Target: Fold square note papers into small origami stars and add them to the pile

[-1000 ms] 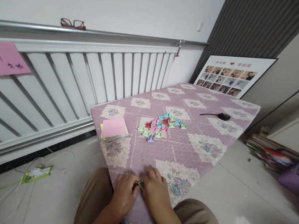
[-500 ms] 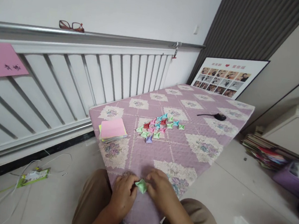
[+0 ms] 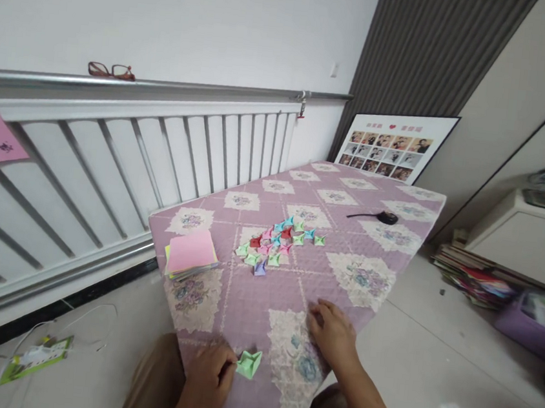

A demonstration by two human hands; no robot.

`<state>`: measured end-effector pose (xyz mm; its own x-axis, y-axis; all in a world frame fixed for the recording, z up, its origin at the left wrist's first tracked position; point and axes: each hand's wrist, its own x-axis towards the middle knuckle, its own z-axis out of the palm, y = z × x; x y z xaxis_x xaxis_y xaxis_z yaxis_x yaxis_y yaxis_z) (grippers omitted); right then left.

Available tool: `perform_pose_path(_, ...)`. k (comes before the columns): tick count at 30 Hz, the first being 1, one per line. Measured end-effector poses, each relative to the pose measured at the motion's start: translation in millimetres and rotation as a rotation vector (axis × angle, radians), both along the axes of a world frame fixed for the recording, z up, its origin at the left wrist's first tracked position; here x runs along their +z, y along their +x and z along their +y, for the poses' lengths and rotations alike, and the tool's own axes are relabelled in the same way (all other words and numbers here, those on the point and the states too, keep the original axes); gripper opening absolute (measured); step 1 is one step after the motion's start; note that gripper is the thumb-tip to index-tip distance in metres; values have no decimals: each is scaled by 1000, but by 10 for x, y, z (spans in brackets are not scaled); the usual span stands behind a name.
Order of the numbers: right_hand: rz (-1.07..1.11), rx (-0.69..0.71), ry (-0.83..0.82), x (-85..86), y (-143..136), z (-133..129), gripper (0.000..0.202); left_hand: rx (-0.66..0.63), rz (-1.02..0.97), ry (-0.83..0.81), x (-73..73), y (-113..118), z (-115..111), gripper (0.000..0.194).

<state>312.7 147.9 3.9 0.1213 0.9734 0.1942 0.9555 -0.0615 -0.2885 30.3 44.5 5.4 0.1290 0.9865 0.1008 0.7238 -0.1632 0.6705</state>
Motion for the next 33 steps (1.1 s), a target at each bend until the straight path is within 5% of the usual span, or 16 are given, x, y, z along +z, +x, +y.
perform_pose_path(10,-15,22,28,85,123,344,30,29,-57,-134,204,457,399,16)
perform_pose_path(17,90,-136,166,97,191,230,24,83,-153,-22,62,1185,1127,18)
perform_pose_path(24,98,-131,153,142,215,221,24,152,-90,92,29,1850,1778,16)
perform_pose_path(33,86,-104,118,115,255,237,24,288,-41,75,73,2233,2361,13)
